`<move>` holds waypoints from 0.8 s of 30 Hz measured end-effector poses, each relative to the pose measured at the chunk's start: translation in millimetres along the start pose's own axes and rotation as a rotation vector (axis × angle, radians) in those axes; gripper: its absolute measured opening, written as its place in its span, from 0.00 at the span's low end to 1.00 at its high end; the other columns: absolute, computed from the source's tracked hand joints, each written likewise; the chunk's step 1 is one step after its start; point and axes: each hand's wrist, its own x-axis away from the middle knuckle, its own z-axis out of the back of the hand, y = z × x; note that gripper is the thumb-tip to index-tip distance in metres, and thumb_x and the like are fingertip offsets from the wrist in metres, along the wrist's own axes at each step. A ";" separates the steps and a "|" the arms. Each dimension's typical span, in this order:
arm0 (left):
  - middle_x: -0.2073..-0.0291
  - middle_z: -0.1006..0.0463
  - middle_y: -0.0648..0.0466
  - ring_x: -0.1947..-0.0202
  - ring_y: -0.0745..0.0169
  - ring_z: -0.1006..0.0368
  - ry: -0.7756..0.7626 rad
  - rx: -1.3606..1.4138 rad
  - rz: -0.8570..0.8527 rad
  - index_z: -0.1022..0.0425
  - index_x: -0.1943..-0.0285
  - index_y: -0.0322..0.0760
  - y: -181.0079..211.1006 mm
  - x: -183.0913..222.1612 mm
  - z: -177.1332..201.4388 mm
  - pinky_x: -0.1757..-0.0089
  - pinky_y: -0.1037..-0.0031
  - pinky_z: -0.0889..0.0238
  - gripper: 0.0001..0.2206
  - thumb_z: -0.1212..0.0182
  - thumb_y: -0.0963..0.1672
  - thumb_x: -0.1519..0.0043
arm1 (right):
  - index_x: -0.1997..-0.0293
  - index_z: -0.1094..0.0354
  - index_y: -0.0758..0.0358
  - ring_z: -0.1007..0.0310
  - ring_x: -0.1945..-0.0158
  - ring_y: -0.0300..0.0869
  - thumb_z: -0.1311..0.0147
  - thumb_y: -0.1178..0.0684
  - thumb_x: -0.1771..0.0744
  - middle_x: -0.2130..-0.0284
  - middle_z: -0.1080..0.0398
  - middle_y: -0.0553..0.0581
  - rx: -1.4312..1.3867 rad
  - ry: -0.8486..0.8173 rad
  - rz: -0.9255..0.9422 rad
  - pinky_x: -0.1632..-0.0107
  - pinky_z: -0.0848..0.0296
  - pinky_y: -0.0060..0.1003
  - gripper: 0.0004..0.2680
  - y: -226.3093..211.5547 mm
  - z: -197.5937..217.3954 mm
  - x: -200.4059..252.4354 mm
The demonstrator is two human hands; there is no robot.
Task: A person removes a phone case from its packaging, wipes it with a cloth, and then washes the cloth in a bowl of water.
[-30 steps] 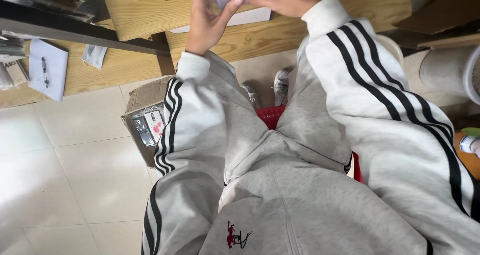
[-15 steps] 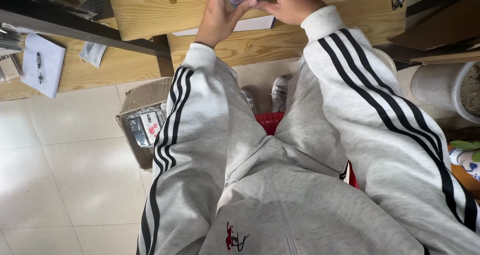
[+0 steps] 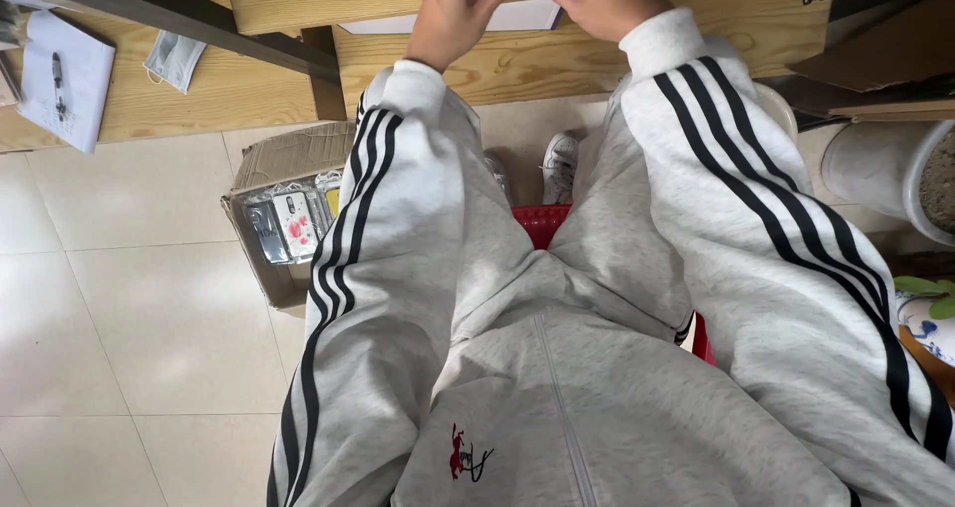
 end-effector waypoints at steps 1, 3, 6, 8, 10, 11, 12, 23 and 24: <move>0.68 0.35 0.54 0.68 0.60 0.41 -0.007 -0.015 0.003 0.35 0.51 0.34 3.6 1.0 0.8 0.64 0.69 0.42 0.18 0.33 0.50 0.31 | 0.50 0.37 0.68 0.36 0.69 0.48 0.44 0.40 0.23 0.68 0.32 0.60 -0.024 -0.009 0.024 0.66 0.38 0.46 0.17 -4.0 2.3 1.8; 0.75 0.43 0.58 0.76 0.66 0.49 -0.009 -0.032 0.009 0.36 0.53 0.35 23.0 4.9 10.7 0.70 0.73 0.48 0.19 0.33 0.51 0.31 | 0.50 0.36 0.69 0.38 0.72 0.46 0.42 0.41 0.23 0.68 0.32 0.59 -0.046 -0.024 0.052 0.68 0.40 0.45 0.16 -28.8 13.2 9.1; 0.67 0.29 0.54 0.70 0.65 0.33 -0.080 0.218 0.162 0.39 0.53 0.35 69.5 28.2 38.5 0.66 0.76 0.31 0.18 0.37 0.50 0.31 | 0.37 0.42 0.78 0.33 0.41 0.61 0.42 0.55 0.27 0.44 0.33 0.75 -0.216 -0.041 0.257 0.36 0.34 0.53 0.16 -91.9 27.5 28.3; 0.43 0.24 0.42 0.42 0.50 0.21 -0.064 0.536 0.288 0.45 0.31 0.34 102.9 58.4 51.8 0.40 0.65 0.22 0.24 0.39 0.48 0.28 | 0.32 0.55 0.74 0.27 0.41 0.63 0.46 0.52 0.27 0.41 0.35 0.78 -0.412 -0.145 0.303 0.40 0.22 0.52 0.22 -131.6 27.7 48.1; 0.40 0.28 0.42 0.39 0.48 0.25 -0.021 0.610 0.408 0.47 0.29 0.34 130.9 99.1 66.8 0.38 0.62 0.25 0.27 0.40 0.50 0.29 | 0.29 0.58 0.71 0.27 0.40 0.62 0.47 0.50 0.28 0.38 0.37 0.77 -0.473 -0.175 0.268 0.45 0.18 0.47 0.23 -158.6 1.3 71.9; 0.36 0.31 0.42 0.36 0.46 0.29 0.008 0.686 0.508 0.49 0.28 0.34 144.7 121.4 77.5 0.36 0.58 0.29 0.29 0.40 0.51 0.30 | 0.27 0.60 0.68 0.27 0.39 0.61 0.48 0.48 0.28 0.36 0.40 0.75 -0.526 -0.184 0.228 0.51 0.13 0.42 0.25 -173.7 -15.0 82.6; 0.36 0.31 0.42 0.36 0.46 0.29 0.031 0.669 0.535 0.49 0.28 0.34 154.6 136.7 89.9 0.36 0.58 0.29 0.29 0.40 0.51 0.30 | 0.27 0.60 0.68 0.27 0.39 0.61 0.48 0.48 0.28 0.36 0.40 0.75 -0.548 -0.212 0.240 0.51 0.13 0.42 0.25 -188.2 -29.5 88.9; 0.41 0.31 0.28 0.39 0.37 0.31 0.300 0.715 1.344 0.52 0.24 0.23 217.0 305.7 136.3 0.44 0.49 0.33 0.44 0.24 0.45 0.43 | 0.45 0.44 0.75 0.21 0.63 0.52 0.40 0.48 0.31 0.64 0.29 0.69 -0.976 -0.479 -0.158 0.61 0.19 0.43 0.19 -247.9 -137.8 138.8; 0.41 0.31 0.28 0.39 0.37 0.31 0.314 0.715 1.354 0.52 0.24 0.23 216.1 321.2 135.5 0.44 0.49 0.33 0.44 0.24 0.45 0.43 | 0.45 0.44 0.75 0.21 0.63 0.52 0.40 0.48 0.31 0.64 0.29 0.69 -0.978 -0.495 -0.159 0.61 0.19 0.43 0.19 -249.4 -141.6 139.9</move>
